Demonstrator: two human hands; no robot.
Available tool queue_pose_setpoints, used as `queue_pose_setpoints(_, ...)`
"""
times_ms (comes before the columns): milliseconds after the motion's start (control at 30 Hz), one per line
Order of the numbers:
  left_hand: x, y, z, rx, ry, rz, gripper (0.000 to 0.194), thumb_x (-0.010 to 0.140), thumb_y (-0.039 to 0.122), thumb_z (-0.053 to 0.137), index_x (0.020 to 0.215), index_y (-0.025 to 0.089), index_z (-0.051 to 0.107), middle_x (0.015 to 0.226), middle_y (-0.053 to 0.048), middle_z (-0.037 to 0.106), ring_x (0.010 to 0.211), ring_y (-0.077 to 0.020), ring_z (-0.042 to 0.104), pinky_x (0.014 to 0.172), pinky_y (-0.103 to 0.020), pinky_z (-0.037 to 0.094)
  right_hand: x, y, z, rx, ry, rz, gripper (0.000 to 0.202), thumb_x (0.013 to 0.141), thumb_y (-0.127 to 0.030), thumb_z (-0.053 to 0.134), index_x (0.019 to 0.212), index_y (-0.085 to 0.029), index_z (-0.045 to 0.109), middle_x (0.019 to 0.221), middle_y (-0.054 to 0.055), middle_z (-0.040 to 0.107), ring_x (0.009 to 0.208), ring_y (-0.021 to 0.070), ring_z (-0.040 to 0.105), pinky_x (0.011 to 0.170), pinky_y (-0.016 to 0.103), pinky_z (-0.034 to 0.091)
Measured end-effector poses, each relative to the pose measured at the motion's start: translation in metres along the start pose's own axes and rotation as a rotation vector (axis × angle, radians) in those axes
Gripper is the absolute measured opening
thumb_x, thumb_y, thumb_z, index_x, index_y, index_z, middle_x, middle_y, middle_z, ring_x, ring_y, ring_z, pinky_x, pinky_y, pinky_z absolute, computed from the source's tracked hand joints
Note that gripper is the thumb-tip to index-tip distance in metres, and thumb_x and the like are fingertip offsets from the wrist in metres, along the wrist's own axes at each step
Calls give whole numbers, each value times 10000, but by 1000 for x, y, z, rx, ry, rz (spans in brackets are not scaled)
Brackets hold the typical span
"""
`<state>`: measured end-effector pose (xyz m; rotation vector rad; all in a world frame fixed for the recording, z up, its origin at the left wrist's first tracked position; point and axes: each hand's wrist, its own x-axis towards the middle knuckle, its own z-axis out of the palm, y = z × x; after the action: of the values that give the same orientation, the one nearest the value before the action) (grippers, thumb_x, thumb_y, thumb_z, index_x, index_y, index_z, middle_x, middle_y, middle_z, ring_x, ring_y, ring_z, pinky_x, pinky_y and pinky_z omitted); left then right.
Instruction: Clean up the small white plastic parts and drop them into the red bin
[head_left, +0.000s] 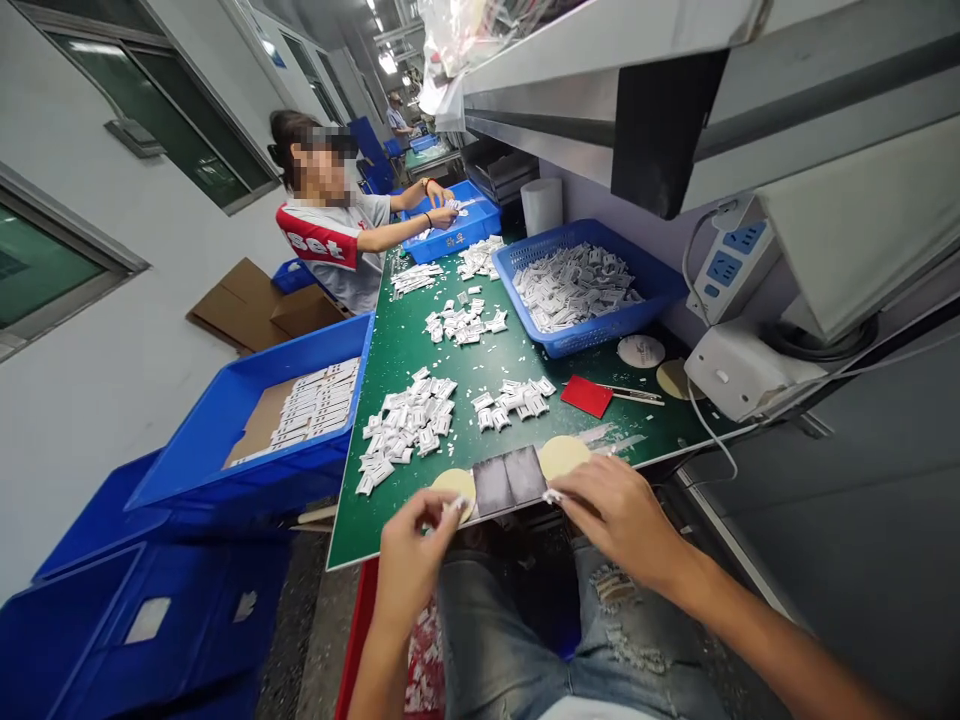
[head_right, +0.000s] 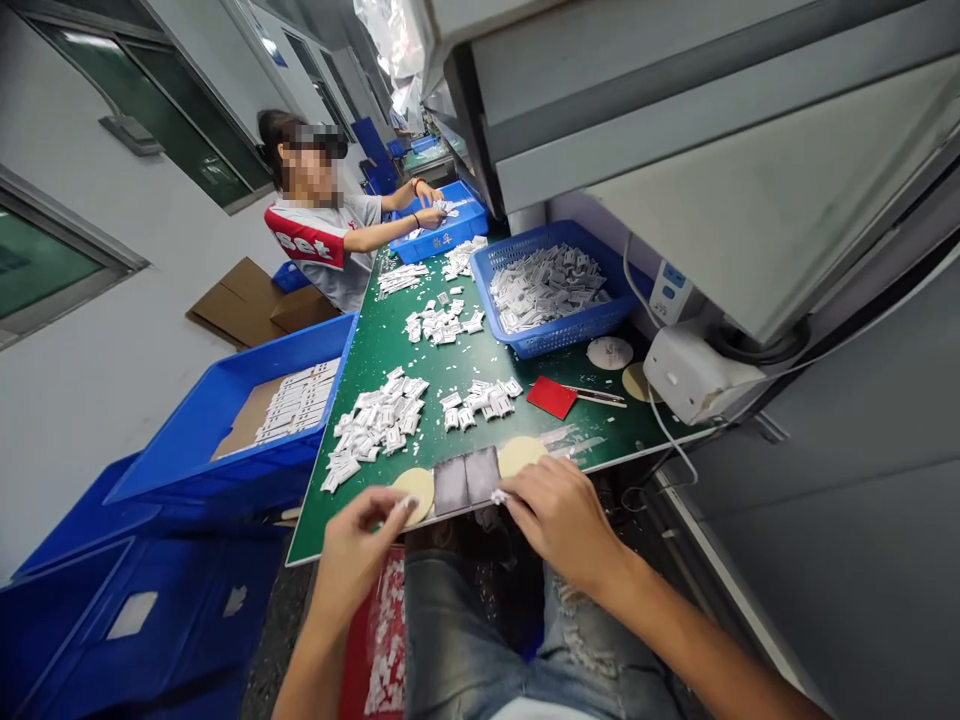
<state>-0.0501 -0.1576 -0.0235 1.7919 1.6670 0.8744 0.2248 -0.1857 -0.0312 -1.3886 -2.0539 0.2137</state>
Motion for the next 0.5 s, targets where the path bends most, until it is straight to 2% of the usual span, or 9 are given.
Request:
queue_pose_setpoints(100, 57, 11, 19, -4, 65, 16, 229, 812, 455, 625, 874, 245, 692, 790, -40, 685, 689, -190, 605, 682, -338, 497, 37, 2, 13, 49, 20, 22, 111, 916, -246, 568, 978, -260, 659, 930, 8, 688, 917, 159, 590, 793, 285, 448)
queue_pose_setpoints(167, 95, 15, 36, -16, 51, 36, 206, 768, 382, 666, 884, 213, 696, 833, -52, 706, 703, -177, 623, 715, -327, 496, 69, 6, 27, -8, 35, 42, 93, 908, -246, 584, 954, -241, 665, 931, 19, 680, 924, 156, 592, 783, 270, 438)
queue_pose_setpoints(267, 127, 20, 56, -61, 11, 55, 236, 703, 302, 719, 894, 165, 703, 843, -86, 725, 681, -175, 644, 697, -314, 503, 107, 11, 44, -93, 60, 59, 103, 915, -239, 569, 936, -217, 668, 908, 35, 666, 825, 155, 599, 713, 265, 407)
queue_pose_setpoints(367, 117, 19, 57, -136, 2, 47, 292, 781, 329, 651, 1018, 163, 693, 967, -109, 732, 698, -170, 665, 681, -301, 520, 115, 14, 48, -156, 87, 73, 170, 952, -246, 505, 1028, -206, 652, 979, 64, 657, 820, 170, 601, 699, 278, 383)
queue_pose_setpoints(433, 95, 9, 43, -163, 40, 25, 299, 844, 362, 583, 1076, 198, 678, 1060, -89, 721, 740, -166, 675, 706, -296, 527, 102, 15, 45, -166, 92, 76, 220, 970, -262, 467, 1112, -211, 627, 1033, 79, 651, 860, 190, 606, 705, 289, 383)
queue_pose_setpoints(500, 67, -7, 21, -81, 162, 5, 280, 869, 375, 557, 1076, 229, 678, 1059, -61, 722, 766, -171, 672, 745, -304, 519, 78, 14, 39, -146, 80, 68, 235, 976, -271, 452, 1134, -215, 617, 1036, 79, 656, 877, 202, 615, 711, 298, 395)
